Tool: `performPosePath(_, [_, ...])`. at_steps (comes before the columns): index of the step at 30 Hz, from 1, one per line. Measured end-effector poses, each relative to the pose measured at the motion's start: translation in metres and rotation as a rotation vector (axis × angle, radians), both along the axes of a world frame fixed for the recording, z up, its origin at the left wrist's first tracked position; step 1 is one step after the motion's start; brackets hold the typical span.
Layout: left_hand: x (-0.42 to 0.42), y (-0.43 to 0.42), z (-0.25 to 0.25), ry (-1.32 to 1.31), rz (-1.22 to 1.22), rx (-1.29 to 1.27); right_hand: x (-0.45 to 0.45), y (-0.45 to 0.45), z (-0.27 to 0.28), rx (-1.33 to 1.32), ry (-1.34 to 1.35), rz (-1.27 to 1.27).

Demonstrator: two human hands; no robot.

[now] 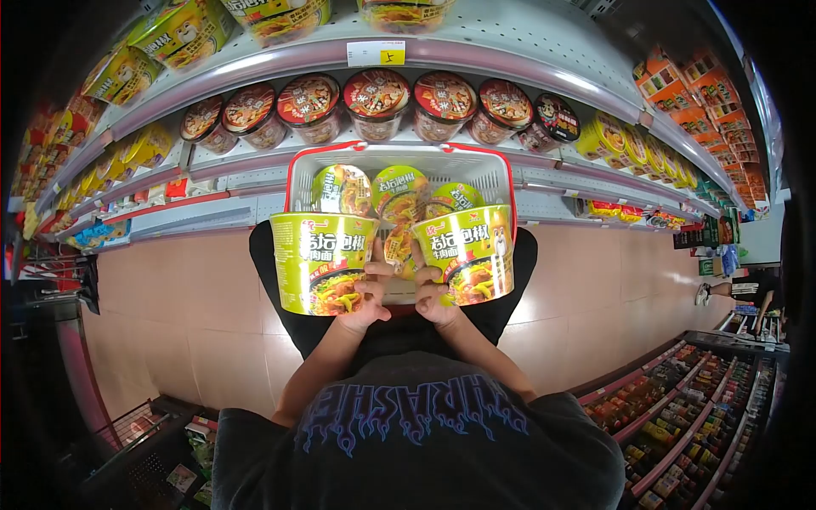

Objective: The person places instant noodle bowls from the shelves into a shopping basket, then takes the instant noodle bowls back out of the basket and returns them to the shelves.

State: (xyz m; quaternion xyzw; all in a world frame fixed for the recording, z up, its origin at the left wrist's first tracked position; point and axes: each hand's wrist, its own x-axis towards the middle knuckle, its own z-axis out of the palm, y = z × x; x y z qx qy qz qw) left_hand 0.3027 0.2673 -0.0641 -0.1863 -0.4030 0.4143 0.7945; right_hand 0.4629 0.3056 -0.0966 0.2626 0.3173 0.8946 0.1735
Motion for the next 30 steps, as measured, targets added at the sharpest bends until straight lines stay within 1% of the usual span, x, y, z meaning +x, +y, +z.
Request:
performPosePath(3, [0.002,-0.001,-0.002,-0.088,-0.008,0.005,-0.002,0.001,0.001,-0.054,0.049,0.012])
performPosePath(5, [0.003,-0.001,-0.003,-0.09,-0.004,0.005,-0.003,0.002,0.008,-0.045,0.065,-0.001])
performPosePath(18, [0.001,0.001,-0.003,-0.053,0.007,-0.005,-0.002,0.005,0.008,-0.029,0.059,0.009])
performPosePath(21, [-0.001,0.002,-0.001,0.016,0.018,-0.025,-0.001,0.005,0.003,-0.033,0.034,0.006])
performPosePath(23, [-0.001,0.002,-0.001,0.016,0.018,-0.023,0.001,0.007,0.001,-0.025,-0.006,0.009])
performPosePath(27, [-0.003,0.002,-0.002,0.02,0.019,-0.022,-0.002,0.007,0.004,-0.01,0.025,-0.014])
performPosePath(30, [-0.001,0.002,-0.005,-0.059,0.021,-0.008,-0.002,0.009,0.004,0.0,0.016,0.002])
